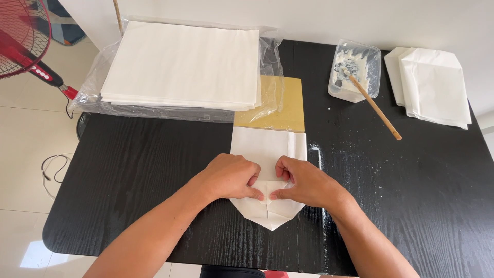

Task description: The person applies glue to the edges of a folded white paper object using a brush, then presses the edges together to secure them. They repeat this process on different sections of the paper object.

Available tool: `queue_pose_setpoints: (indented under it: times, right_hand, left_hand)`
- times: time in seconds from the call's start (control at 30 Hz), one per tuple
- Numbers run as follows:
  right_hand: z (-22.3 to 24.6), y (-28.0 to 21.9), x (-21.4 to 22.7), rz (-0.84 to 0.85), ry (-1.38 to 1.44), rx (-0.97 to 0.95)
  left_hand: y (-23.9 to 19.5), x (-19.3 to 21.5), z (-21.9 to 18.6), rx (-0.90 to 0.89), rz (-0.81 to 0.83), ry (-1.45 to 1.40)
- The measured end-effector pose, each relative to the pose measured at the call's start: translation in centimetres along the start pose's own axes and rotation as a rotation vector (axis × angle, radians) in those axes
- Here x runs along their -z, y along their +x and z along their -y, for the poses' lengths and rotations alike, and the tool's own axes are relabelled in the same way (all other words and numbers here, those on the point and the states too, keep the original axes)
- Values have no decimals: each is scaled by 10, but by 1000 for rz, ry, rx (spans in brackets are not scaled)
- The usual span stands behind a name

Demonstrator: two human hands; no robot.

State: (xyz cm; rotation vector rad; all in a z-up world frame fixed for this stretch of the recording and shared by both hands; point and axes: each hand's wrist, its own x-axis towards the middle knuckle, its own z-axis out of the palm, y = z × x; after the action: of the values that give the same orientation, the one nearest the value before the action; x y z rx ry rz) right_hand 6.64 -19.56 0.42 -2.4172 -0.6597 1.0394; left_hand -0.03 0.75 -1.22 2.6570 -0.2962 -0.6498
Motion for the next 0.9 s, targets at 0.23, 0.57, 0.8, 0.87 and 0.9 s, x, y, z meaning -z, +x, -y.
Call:
queue_pose_setpoints:
  times: [0.23, 0.57, 0.8, 0.87, 0.9]
  right_hand:
    - [7, -9, 4, -2, -15, -4]
    - [-5, -23, 2, 220, -225, 107]
    - [12, -28, 5, 103, -303, 224]
    - [8, -26, 3, 88, -302, 217]
    - [6, -24, 1, 73, -301, 212]
  left_hand:
    - [-2, 0, 0, -14, 28, -1]
    - [-4, 9, -9, 49, 147, 101]
    - [-15, 21, -10, -48, 93, -18]
    - [-12, 16, -7, -62, 82, -3]
    - [-11, 14, -6, -75, 70, 12]
